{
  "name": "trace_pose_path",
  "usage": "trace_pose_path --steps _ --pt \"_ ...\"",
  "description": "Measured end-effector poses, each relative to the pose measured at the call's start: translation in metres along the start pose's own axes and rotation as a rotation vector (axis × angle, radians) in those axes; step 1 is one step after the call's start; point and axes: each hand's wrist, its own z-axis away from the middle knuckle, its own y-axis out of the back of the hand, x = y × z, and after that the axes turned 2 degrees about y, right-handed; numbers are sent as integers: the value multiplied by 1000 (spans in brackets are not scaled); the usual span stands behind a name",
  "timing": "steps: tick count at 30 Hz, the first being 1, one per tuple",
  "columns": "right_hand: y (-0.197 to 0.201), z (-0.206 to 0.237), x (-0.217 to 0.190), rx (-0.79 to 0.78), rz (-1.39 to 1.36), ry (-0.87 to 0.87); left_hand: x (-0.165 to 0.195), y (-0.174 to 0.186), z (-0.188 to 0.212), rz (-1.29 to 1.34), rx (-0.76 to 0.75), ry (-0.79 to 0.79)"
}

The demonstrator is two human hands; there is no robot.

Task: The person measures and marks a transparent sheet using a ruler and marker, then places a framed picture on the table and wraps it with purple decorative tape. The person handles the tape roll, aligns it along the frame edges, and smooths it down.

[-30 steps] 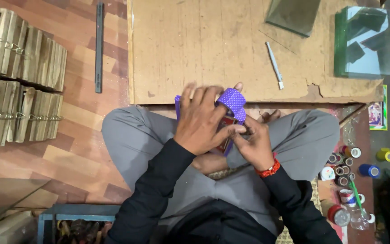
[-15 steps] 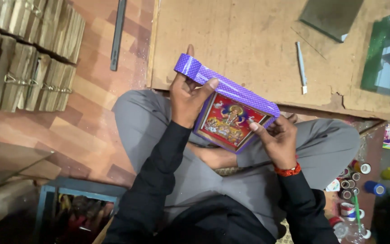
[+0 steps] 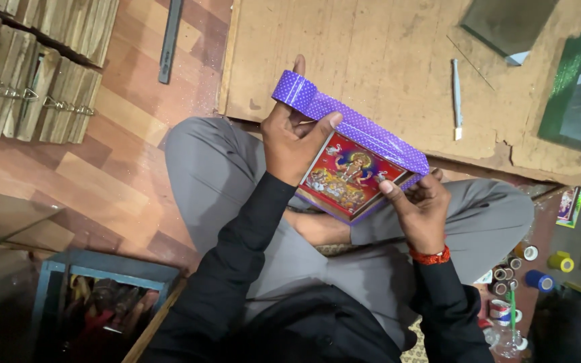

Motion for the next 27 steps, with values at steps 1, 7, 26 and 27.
trace_pose_path --steps 1,7,26,27 --pt "0 1 1 3 -14 -4 0 -1 0 -13 -1 -1" --pt "12 -8 -19 4 22 9 -5 -10 -1 -120 22 -65" --pt "60 -90 -103 -627 328 -224 -42 -31 -18 246 -139 -78" --pt "54 -97 -104 -642 362 -234 -41 -29 -19 251 -142 -74"
